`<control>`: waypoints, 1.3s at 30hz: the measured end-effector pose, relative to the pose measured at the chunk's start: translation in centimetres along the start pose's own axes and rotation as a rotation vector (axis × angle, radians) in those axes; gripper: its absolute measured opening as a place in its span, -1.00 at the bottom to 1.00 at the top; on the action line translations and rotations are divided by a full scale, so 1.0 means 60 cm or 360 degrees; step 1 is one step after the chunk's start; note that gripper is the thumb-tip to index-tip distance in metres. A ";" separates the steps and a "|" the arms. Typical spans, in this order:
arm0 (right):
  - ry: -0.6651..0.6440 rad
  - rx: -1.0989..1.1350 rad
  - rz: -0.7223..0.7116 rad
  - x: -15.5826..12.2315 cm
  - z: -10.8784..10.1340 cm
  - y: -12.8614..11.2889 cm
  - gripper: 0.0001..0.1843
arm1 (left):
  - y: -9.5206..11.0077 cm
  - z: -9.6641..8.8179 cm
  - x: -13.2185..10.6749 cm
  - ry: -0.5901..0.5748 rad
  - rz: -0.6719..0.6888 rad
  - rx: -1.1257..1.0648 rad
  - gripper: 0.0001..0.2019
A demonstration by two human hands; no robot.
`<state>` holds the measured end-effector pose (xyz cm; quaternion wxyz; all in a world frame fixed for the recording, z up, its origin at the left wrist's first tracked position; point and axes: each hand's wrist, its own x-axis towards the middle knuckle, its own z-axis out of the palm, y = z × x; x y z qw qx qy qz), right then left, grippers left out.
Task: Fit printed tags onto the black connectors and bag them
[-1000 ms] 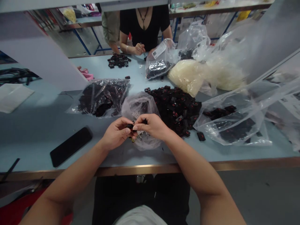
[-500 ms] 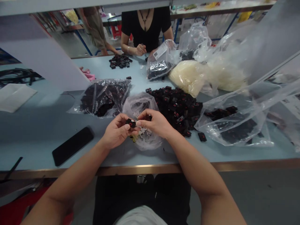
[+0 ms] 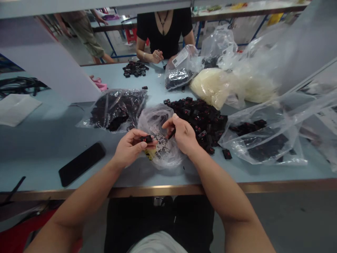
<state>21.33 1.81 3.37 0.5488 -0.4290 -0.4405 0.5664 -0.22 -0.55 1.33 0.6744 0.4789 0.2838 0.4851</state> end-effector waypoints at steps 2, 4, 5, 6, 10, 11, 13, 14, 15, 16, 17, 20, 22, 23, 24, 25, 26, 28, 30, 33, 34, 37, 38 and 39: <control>-0.0053 -0.0028 0.0033 -0.001 0.000 -0.005 -0.23 | 0.000 -0.001 -0.001 0.0018 0.0011 0.0100 -0.68; -0.0034 -0.0039 0.0052 -0.002 0.000 -0.009 -0.17 | 0.000 -0.002 -0.002 0.0052 0.0016 0.0226 -0.69; 0.0004 -0.0037 0.0055 -0.003 0.001 -0.012 -0.15 | 0.001 -0.002 -0.003 0.0071 0.0015 0.0284 -0.69; 0.0043 -0.0032 0.0057 -0.003 0.002 -0.014 -0.14 | 0.001 -0.002 -0.003 0.0092 0.0011 0.0333 -0.69; -0.0018 0.0058 0.0054 -0.008 0.006 -0.016 -0.18 | -0.002 -0.003 -0.003 0.0156 0.0043 0.0441 -0.69; -0.0073 0.0084 0.0027 -0.010 0.006 -0.014 -0.23 | -0.003 -0.004 -0.002 0.0168 0.0064 0.0453 -0.67; -0.0157 0.0091 -0.0055 -0.013 0.008 -0.010 -0.40 | -0.005 -0.006 0.000 0.0196 0.0073 0.0478 -0.59; -0.0178 0.0063 -0.0097 -0.014 0.009 -0.008 -0.49 | -0.006 -0.007 0.000 0.0215 0.0055 0.0498 -0.55; -0.0191 0.0015 -0.0131 -0.016 0.010 -0.007 -0.58 | -0.007 -0.008 0.000 0.0240 0.0029 0.0525 -0.53; -0.0199 -0.0045 -0.0153 -0.017 0.011 -0.006 -0.66 | -0.008 -0.008 0.000 0.0266 0.0000 0.0556 -0.53; -0.0205 -0.0109 -0.0170 -0.018 0.011 -0.006 -0.73 | -0.008 -0.008 0.000 0.0290 -0.0023 0.0587 -0.55; -0.0232 -0.0274 -0.0233 -0.022 0.013 -0.011 -0.85 | -0.008 -0.006 0.000 0.0329 -0.0040 0.0658 -0.59; -0.0245 -0.0355 -0.0282 -0.024 0.013 -0.014 -0.88 | -0.007 -0.003 0.000 0.0345 -0.0018 0.0699 -0.62; -0.0248 -0.0390 -0.0296 -0.025 0.013 -0.016 -0.88 | -0.007 -0.002 0.000 0.0357 -0.0007 0.0722 -0.64; -0.0250 -0.0420 -0.0300 -0.026 0.013 -0.017 -0.88 | -0.006 -0.001 0.000 0.0369 0.0000 0.0743 -0.65; -0.0252 -0.0441 -0.0294 -0.027 0.013 -0.017 -0.88 | -0.006 0.000 0.000 0.0376 0.0001 0.0761 -0.67; -0.0253 -0.0450 -0.0282 -0.027 0.014 -0.017 -0.88 | -0.005 0.001 -0.001 0.0379 -0.0002 0.0776 -0.68; -0.0250 -0.0449 -0.0253 -0.027 0.015 -0.016 -0.87 | -0.005 0.002 -0.002 0.0370 -0.0013 0.0790 -0.69; -0.0247 -0.0439 -0.0239 -0.027 0.015 -0.015 -0.87 | -0.004 0.003 -0.003 0.0363 -0.0016 0.0788 -0.69; -0.0245 -0.0440 -0.0235 -0.027 0.016 -0.013 -0.87 | -0.005 0.003 -0.004 0.0355 -0.0017 0.0780 -0.69; -0.0245 -0.0444 -0.0231 -0.027 0.016 -0.012 -0.87 | -0.005 0.002 -0.004 0.0350 -0.0017 0.0782 -0.69; -0.0246 -0.0475 -0.0233 -0.027 0.016 -0.012 -0.86 | -0.007 0.000 -0.004 0.0332 -0.0005 0.0810 -0.69; -0.0249 -0.0491 -0.0240 -0.027 0.016 -0.012 -0.86 | -0.007 0.000 -0.004 0.0328 0.0006 0.0824 -0.70; -0.0253 -0.0502 -0.0247 -0.027 0.015 -0.012 -0.86 | -0.008 -0.001 -0.005 0.0325 0.0016 0.0840 -0.71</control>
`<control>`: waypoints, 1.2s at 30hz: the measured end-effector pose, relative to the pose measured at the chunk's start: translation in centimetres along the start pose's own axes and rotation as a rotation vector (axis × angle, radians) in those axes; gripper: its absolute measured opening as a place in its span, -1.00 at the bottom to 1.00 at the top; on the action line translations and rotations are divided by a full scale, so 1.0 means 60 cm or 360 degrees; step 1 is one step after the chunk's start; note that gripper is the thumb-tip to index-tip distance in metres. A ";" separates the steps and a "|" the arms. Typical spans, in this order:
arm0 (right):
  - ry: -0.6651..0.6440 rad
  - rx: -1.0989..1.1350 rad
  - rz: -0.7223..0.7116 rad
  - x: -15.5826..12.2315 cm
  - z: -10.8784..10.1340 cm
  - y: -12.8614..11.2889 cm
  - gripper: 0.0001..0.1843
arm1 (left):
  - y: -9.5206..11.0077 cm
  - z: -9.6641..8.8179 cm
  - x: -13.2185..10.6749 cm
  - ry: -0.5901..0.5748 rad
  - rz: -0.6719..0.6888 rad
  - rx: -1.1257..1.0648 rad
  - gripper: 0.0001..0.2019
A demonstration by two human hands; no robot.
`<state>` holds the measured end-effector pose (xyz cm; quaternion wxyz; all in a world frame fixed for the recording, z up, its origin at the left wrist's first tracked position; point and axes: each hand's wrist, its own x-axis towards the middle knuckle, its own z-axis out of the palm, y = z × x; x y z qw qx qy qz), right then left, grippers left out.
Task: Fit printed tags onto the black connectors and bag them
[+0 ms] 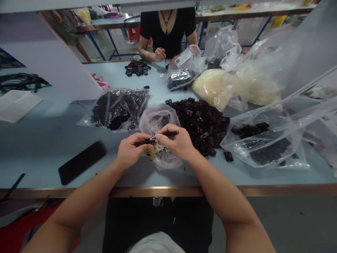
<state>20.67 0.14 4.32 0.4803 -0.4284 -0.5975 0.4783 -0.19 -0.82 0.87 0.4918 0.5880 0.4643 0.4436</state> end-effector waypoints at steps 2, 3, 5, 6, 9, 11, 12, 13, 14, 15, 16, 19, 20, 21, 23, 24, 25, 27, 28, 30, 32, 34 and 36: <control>-0.0010 -0.0015 -0.0006 0.000 -0.001 0.000 -0.86 | 0.000 -0.001 -0.001 0.0003 0.0017 0.0028 -0.72; -0.0014 -0.0021 -0.0005 0.000 -0.001 0.000 -0.85 | 0.001 -0.001 -0.001 0.0003 0.0021 0.0038 -0.72; -0.0016 -0.0044 -0.0005 0.000 -0.002 0.000 -0.84 | 0.002 0.000 -0.002 0.0012 0.0029 0.0056 -0.73; -0.0016 -0.0066 -0.0007 0.000 -0.002 0.000 -0.84 | 0.002 0.000 -0.002 0.0016 0.0032 0.0066 -0.74; -0.0014 -0.0154 -0.0015 0.000 -0.002 -0.001 -0.83 | 0.002 0.001 -0.003 0.0030 0.0042 0.0100 -0.75; -0.0012 -0.0202 -0.0020 0.000 -0.002 -0.001 -0.83 | 0.002 0.002 -0.003 0.0028 0.0048 0.0115 -0.76; -0.0013 -0.0215 -0.0022 0.000 -0.002 -0.001 -0.83 | 0.002 0.003 -0.003 0.0025 0.0051 0.0119 -0.77; -0.0017 -0.0220 -0.0020 0.000 -0.002 -0.001 -0.83 | 0.002 0.003 -0.004 0.0022 0.0057 0.0123 -0.77; -0.0020 -0.0219 -0.0016 0.000 -0.002 -0.001 -0.83 | 0.002 0.003 -0.004 0.0021 0.0062 0.0126 -0.78; -0.0022 -0.0219 -0.0012 0.000 -0.002 -0.001 -0.82 | 0.003 0.003 -0.005 0.0022 0.0063 0.0129 -0.78; -0.0024 -0.0218 -0.0008 0.000 -0.002 0.000 -0.82 | 0.003 0.003 -0.005 0.0026 0.0065 0.0133 -0.78; -0.0027 -0.0200 -0.0009 -0.001 -0.001 0.001 -0.82 | 0.004 0.004 -0.006 0.0037 0.0069 0.0142 -0.78; -0.0027 -0.0193 -0.0016 -0.001 -0.001 0.002 -0.82 | 0.004 0.004 -0.006 0.0036 0.0071 0.0141 -0.78; -0.0029 -0.0185 -0.0022 -0.001 0.000 0.003 -0.82 | 0.004 0.005 -0.006 0.0034 0.0076 0.0139 -0.78; -0.0027 -0.0185 -0.0031 -0.001 0.001 0.004 -0.82 | 0.005 0.005 -0.006 0.0029 0.0084 0.0130 -0.78; -0.0023 -0.0193 -0.0032 -0.001 0.001 0.004 -0.82 | 0.005 0.006 -0.006 0.0028 0.0084 0.0132 -0.78; -0.0020 -0.0200 -0.0030 -0.001 0.002 0.004 -0.82 | 0.005 0.006 -0.006 0.0030 0.0082 0.0138 -0.78; -0.0016 -0.0212 -0.0028 -0.001 0.003 0.003 -0.82 | 0.005 0.006 -0.006 0.0036 0.0073 0.0162 -0.79; -0.0017 -0.0218 -0.0033 -0.001 0.003 0.003 -0.82 | 0.005 0.006 -0.006 0.0041 0.0075 0.0177 -0.79; -0.0021 -0.0230 -0.0051 -0.002 0.004 0.003 -0.81 | 0.006 0.005 -0.006 0.0045 0.0095 0.0201 -0.80; -0.0025 -0.0266 -0.0077 -0.003 0.004 0.004 -0.81 | 0.007 0.004 -0.006 0.0040 0.0119 0.0225 -0.81; -0.0027 -0.0326 -0.0105 -0.004 0.004 0.005 -0.83 | 0.007 0.003 -0.006 0.0030 0.0143 0.0269 -0.82; -0.0026 -0.0385 -0.0134 -0.004 0.004 0.007 -0.84 | 0.007 0.001 -0.006 0.0026 0.0184 0.0358 -0.83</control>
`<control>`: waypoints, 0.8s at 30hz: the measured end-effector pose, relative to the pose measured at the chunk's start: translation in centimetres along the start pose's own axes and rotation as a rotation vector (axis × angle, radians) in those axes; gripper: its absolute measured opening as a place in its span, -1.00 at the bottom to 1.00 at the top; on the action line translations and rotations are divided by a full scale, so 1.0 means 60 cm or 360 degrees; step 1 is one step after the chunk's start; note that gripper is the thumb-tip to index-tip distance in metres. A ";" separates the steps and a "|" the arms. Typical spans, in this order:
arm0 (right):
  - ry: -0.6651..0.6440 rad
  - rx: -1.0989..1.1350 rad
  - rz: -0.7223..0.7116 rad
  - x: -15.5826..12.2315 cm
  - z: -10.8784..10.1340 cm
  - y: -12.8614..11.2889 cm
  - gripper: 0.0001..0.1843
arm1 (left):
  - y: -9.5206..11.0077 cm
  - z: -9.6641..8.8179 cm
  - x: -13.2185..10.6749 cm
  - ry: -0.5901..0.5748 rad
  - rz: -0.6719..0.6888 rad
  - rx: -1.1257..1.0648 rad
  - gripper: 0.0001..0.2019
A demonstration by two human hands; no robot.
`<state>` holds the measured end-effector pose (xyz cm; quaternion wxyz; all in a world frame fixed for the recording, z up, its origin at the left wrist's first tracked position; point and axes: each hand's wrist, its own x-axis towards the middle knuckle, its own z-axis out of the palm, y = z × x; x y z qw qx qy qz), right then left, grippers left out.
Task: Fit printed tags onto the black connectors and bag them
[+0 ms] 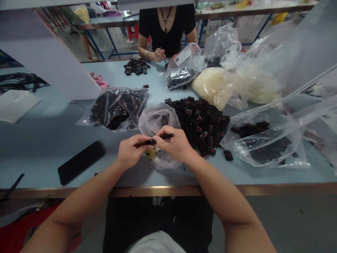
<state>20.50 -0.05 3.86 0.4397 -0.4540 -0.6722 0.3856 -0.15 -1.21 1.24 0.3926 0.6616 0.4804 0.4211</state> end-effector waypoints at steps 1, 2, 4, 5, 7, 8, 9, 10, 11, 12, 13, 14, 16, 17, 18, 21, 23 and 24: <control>0.0000 -0.0023 -0.0008 0.000 0.000 0.001 -0.84 | -0.001 -0.001 0.000 -0.0001 0.0025 0.0061 -0.83; -0.0001 -0.0041 -0.0013 0.000 0.000 0.002 -0.84 | -0.001 -0.002 0.000 -0.0001 0.0049 0.0125 -0.83; -0.0006 -0.0058 -0.0020 0.000 0.001 0.003 -0.84 | -0.003 -0.003 0.000 0.0001 0.0081 0.0239 -0.81; -0.0010 -0.0064 -0.0028 0.000 0.001 0.003 -0.84 | -0.004 -0.004 0.000 -0.0001 0.0092 0.0276 -0.81; -0.0014 -0.0080 -0.0056 -0.001 0.002 0.004 -0.86 | -0.006 -0.005 0.000 -0.0005 0.0108 0.0311 -0.81; -0.0015 -0.0091 -0.0069 -0.001 0.002 0.004 -0.86 | -0.006 -0.005 0.000 -0.0009 0.0115 0.0319 -0.81; -0.0018 -0.0102 -0.0073 -0.002 0.003 0.004 -0.87 | -0.007 -0.006 0.001 -0.0014 0.0119 0.0325 -0.82; -0.0022 -0.0112 -0.0071 -0.002 0.003 0.005 -0.87 | -0.007 -0.006 0.001 -0.0019 0.0121 0.0330 -0.82; -0.0026 -0.0120 -0.0065 -0.002 0.003 0.005 -0.87 | -0.007 -0.006 0.001 -0.0023 0.0121 0.0333 -0.82; -0.0025 -0.0123 -0.0059 -0.002 0.004 0.005 -0.87 | -0.007 -0.006 0.002 -0.0024 0.0121 0.0335 -0.82; -0.0023 -0.0119 -0.0055 -0.001 0.004 0.005 -0.87 | -0.007 -0.007 0.002 -0.0023 0.0122 0.0335 -0.83; -0.0018 -0.0107 -0.0050 -0.001 0.003 0.004 -0.87 | -0.006 -0.007 0.002 -0.0020 0.0121 0.0331 -0.83; -0.0004 -0.0042 -0.0032 0.001 0.002 0.002 -0.85 | -0.006 -0.007 0.003 -0.0005 0.0108 0.0298 -0.83; 0.0006 0.0011 -0.0012 0.001 0.001 0.001 -0.84 | -0.005 -0.007 0.003 0.0004 0.0095 0.0264 -0.83; 0.0018 0.0068 0.0013 0.001 0.000 -0.001 -0.83 | -0.005 -0.007 0.003 0.0011 0.0076 0.0218 -0.82; 0.0053 0.0182 0.0060 0.000 -0.001 -0.006 -0.82 | -0.004 -0.006 0.004 0.0022 0.0026 0.0087 -0.81; 0.0052 0.0207 0.0057 -0.001 -0.001 -0.007 -0.83 | -0.004 -0.006 0.004 0.0009 0.0016 0.0078 -0.81; 0.0048 0.0219 0.0052 -0.001 0.000 -0.006 -0.84 | -0.004 -0.006 0.005 0.0004 0.0022 0.0091 -0.81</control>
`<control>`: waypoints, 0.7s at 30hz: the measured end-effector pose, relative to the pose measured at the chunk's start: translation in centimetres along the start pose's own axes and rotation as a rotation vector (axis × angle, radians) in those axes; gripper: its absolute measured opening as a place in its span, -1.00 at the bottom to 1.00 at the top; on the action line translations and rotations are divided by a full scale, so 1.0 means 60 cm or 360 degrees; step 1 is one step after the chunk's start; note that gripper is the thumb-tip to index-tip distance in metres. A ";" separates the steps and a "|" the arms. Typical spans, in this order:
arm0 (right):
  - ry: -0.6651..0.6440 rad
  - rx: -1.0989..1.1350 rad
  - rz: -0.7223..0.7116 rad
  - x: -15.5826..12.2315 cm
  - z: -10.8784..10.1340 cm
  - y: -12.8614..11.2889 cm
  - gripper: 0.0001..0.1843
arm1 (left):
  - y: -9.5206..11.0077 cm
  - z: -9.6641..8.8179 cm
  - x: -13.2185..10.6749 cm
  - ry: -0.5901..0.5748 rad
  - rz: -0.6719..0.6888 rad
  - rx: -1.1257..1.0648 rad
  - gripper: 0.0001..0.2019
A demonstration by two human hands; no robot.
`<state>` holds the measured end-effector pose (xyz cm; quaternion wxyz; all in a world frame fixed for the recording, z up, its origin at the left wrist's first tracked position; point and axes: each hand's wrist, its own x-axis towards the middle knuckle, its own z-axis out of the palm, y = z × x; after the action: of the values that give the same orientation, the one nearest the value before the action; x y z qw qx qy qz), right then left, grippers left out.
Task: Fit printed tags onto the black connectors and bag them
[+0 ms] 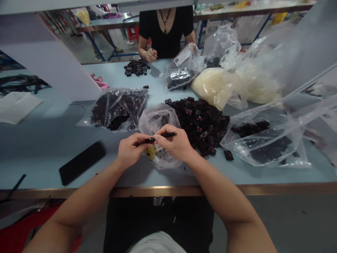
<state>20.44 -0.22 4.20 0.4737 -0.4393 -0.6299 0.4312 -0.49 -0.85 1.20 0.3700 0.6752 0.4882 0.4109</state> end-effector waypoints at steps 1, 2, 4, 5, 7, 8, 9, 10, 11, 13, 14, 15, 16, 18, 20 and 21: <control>-0.0006 0.0013 -0.0001 0.000 0.001 0.001 -0.84 | 0.000 0.000 0.000 -0.0002 0.0012 0.0017 -0.81; -0.0009 0.0025 0.0002 0.000 0.002 0.002 -0.84 | 0.001 0.000 0.000 -0.0001 0.0025 0.0033 -0.81; -0.0009 0.0037 0.0011 -0.001 0.003 0.005 -0.84 | 0.001 -0.001 0.000 -0.0001 0.0052 0.0063 -0.81; -0.0008 0.0040 0.0013 -0.001 0.004 0.005 -0.83 | 0.001 -0.001 0.000 -0.0003 0.0063 0.0077 -0.81; -0.0013 0.0047 0.0020 -0.001 0.004 0.006 -0.83 | 0.001 -0.001 -0.001 -0.0010 0.0083 0.0109 -0.80; -0.0017 0.0049 0.0022 -0.001 0.005 0.006 -0.83 | 0.001 -0.001 -0.001 -0.0012 0.0096 0.0124 -0.80; -0.0022 0.0048 0.0025 -0.001 0.004 0.006 -0.83 | 0.001 -0.002 -0.001 -0.0011 0.0111 0.0137 -0.80; -0.0023 0.0042 0.0025 -0.001 0.004 0.005 -0.84 | 0.001 -0.002 -0.001 -0.0011 0.0124 0.0151 -0.79; -0.0023 0.0033 0.0022 -0.001 0.004 0.004 -0.84 | 0.001 -0.002 -0.001 -0.0011 0.0136 0.0162 -0.79; -0.0022 0.0012 0.0013 -0.001 0.004 0.004 -0.85 | 0.001 -0.001 -0.001 -0.0013 0.0155 0.0178 -0.79; -0.0021 0.0004 0.0008 0.000 0.003 0.004 -0.84 | 0.001 -0.001 -0.001 -0.0014 0.0163 0.0184 -0.79; -0.0021 -0.0003 0.0005 0.000 0.003 0.004 -0.84 | 0.001 -0.001 -0.002 -0.0016 0.0169 0.0187 -0.79; -0.0021 -0.0008 0.0003 0.000 0.003 0.005 -0.84 | 0.001 -0.001 -0.002 -0.0016 0.0174 0.0189 -0.78; -0.0023 -0.0019 0.0004 0.000 0.004 0.006 -0.84 | 0.000 0.000 -0.003 -0.0010 0.0181 0.0201 -0.76; -0.0030 -0.0032 0.0009 0.000 0.004 0.006 -0.83 | -0.002 0.001 -0.004 -0.0001 0.0186 0.0228 -0.75; -0.0035 -0.0038 0.0010 0.000 0.004 0.006 -0.83 | -0.002 0.001 -0.004 0.0001 0.0192 0.0245 -0.76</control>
<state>20.27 -0.15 3.84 0.4602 -0.4420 -0.6388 0.4300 -0.52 -1.04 1.00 0.2916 0.7296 0.4769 0.3940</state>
